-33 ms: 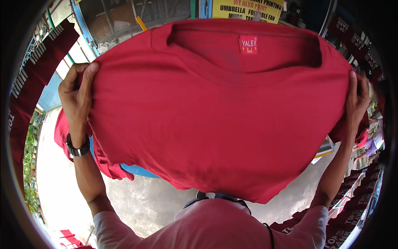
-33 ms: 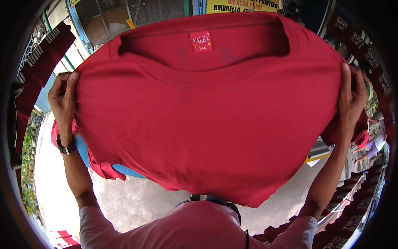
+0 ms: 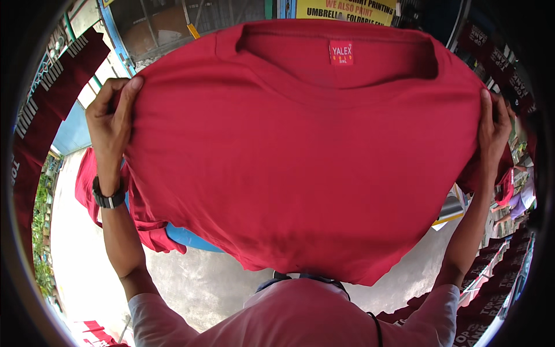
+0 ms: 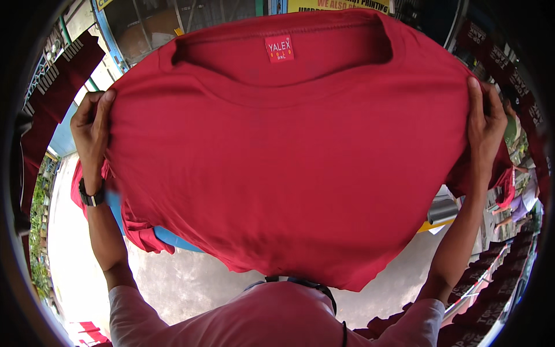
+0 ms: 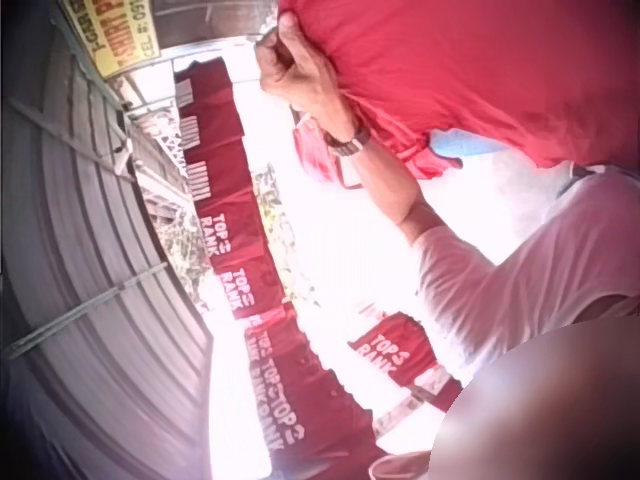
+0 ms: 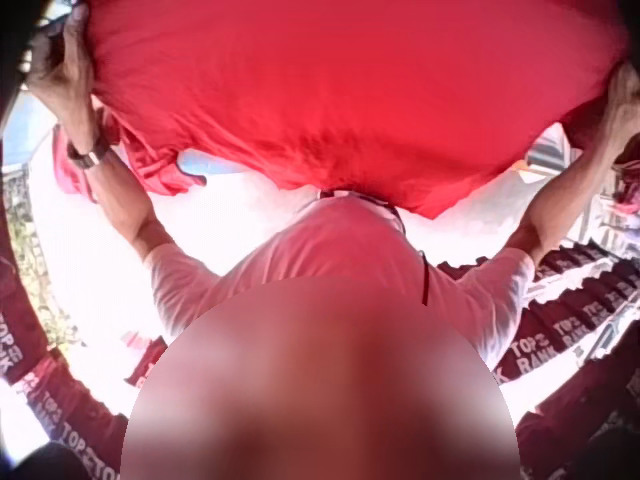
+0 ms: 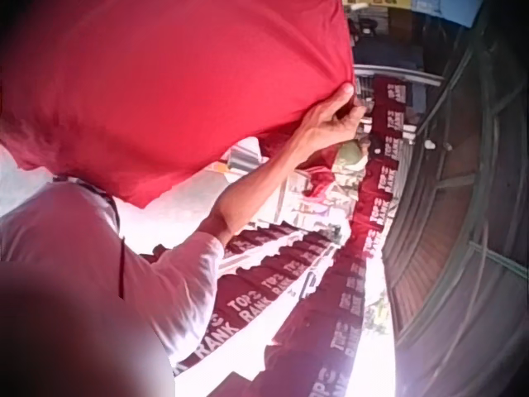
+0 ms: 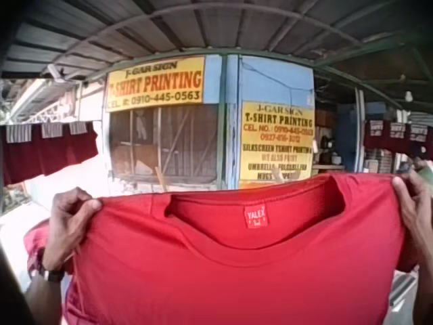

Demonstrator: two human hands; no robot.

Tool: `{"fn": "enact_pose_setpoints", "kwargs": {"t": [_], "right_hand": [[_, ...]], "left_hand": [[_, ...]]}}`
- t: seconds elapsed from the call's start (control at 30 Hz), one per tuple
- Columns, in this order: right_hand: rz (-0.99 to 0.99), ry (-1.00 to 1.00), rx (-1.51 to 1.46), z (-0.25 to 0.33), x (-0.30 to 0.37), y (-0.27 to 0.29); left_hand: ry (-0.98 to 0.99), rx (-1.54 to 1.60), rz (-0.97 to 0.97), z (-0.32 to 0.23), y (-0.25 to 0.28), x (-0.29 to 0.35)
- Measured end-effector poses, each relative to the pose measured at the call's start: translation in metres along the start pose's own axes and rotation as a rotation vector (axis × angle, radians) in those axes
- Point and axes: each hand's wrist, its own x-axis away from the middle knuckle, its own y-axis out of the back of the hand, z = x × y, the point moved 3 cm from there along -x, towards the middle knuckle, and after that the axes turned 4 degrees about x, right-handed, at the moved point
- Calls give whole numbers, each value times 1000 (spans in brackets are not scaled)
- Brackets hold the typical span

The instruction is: The person performs screen printing on red t-shirts. They place a screen frame over a shirt, use a squeegee to apply white ink, lift the frame to reveal the design, and hang the finished shirt on a drying rack. The process is repeated for multiple shirts.

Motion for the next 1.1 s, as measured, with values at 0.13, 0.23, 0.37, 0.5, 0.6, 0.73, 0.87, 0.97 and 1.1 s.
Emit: {"fn": "enact_pose_setpoints", "kwargs": {"t": [0.13, 0.23, 0.37, 0.5, 0.6, 0.73, 0.87, 0.97, 1.1], "right_hand": [[181, -129, -159, -48, -17, -127], [349, -248, -154, -87, 6, -224], [501, -245, -112, -135, 69, -348], [691, -212, 45, -176, 158, -460], [765, -188, 38, -188, 227, -523], [773, -236, 27, -197, 298, -574], [717, -261, 43, -208, 329, -585], [684, -224, 22, -208, 327, -585], [840, -308, 161, -196, 311, -585]], "left_hand": [[4, -66, 100, 63, -92, -53], [130, -165, 256, 124, -169, -61], [-17, -223, 371, 200, -272, -30], [116, -351, 604, 284, -365, 21], [170, -442, 703, 331, -420, 73], [194, -532, 757, 372, -469, 127], [250, -586, 706, 390, -481, 156], [226, -610, 749, 393, -482, 155], [345, -650, 884, 391, -487, 143]]}}
